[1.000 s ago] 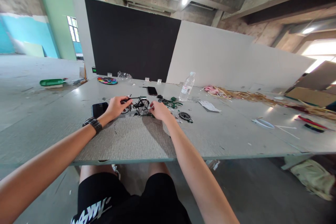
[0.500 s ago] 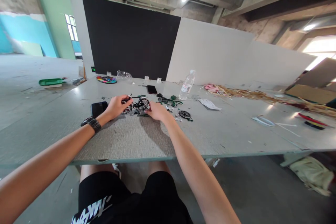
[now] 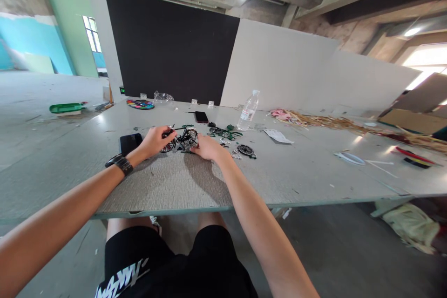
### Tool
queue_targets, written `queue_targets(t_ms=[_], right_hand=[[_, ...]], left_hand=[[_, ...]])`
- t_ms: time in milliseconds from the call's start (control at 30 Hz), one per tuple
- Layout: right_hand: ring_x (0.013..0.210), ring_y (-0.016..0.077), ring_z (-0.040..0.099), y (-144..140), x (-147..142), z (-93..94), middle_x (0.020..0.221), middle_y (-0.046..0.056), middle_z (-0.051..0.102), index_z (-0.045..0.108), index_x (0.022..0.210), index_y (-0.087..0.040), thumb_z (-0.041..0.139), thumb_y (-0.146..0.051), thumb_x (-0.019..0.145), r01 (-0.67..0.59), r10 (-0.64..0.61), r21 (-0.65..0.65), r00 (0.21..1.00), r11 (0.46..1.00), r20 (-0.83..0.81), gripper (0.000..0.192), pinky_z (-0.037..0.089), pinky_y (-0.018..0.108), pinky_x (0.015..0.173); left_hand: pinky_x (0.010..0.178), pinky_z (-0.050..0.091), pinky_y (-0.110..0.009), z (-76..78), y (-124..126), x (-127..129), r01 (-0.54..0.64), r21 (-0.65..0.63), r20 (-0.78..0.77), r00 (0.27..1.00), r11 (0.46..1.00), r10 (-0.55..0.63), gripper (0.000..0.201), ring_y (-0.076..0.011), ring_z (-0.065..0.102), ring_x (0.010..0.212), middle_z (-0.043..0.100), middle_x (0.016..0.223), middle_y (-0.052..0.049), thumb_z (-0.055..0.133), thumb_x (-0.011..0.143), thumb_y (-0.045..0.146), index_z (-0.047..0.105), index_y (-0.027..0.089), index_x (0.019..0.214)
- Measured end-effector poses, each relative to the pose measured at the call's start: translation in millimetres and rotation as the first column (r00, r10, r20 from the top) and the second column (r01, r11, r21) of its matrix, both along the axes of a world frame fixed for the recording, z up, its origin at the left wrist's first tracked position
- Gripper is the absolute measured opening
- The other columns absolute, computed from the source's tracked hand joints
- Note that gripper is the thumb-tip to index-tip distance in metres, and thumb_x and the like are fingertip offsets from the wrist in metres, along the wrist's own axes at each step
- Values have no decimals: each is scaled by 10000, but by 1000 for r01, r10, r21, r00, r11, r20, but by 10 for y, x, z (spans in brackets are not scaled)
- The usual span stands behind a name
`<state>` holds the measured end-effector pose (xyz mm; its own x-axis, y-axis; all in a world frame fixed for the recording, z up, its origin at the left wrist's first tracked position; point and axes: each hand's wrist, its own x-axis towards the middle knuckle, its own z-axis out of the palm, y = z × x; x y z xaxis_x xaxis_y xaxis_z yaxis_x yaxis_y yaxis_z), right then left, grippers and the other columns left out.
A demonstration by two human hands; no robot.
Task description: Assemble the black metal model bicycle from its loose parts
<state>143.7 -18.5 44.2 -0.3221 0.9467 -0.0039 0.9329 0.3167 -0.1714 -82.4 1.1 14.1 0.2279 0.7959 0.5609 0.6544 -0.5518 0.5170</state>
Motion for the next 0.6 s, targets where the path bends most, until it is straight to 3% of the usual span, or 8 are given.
queue_targets(t_ms=[133, 300, 600], right_hand=[[973, 301, 678, -68, -25, 39, 1172, 185, 691, 550, 1261, -144, 604, -431, 958, 12, -12, -2, 1000, 1000, 28, 420, 467, 330, 741], [939, 290, 676, -118, -35, 63, 1143, 184, 697, 548, 1285, -136, 609, -422, 950, 28, -28, -24, 1000, 999, 14, 444, 453, 335, 734], [890, 266, 677, -84, -9, 14, 1103, 168, 709, 545, 1240, -143, 596, -409, 961, 26, -26, -14, 1000, 1000, -6, 389, 436, 317, 664]], left_hand=[[580, 385, -279, 3, -19, 28, 21, -51, -20, 1000, 998, -22, 386, -178, 576, 605, 665, 631, -36, 571, 900, 500, 711, 150, 814], [555, 377, -291, 34, -77, 73, 129, -149, -59, 988, 980, -139, 364, -169, 549, 564, 645, 598, -33, 559, 902, 483, 697, 164, 794], [571, 371, -302, 52, -97, 78, 140, -141, -139, 977, 980, -159, 354, -164, 556, 558, 653, 613, -26, 491, 940, 457, 703, 186, 857]])
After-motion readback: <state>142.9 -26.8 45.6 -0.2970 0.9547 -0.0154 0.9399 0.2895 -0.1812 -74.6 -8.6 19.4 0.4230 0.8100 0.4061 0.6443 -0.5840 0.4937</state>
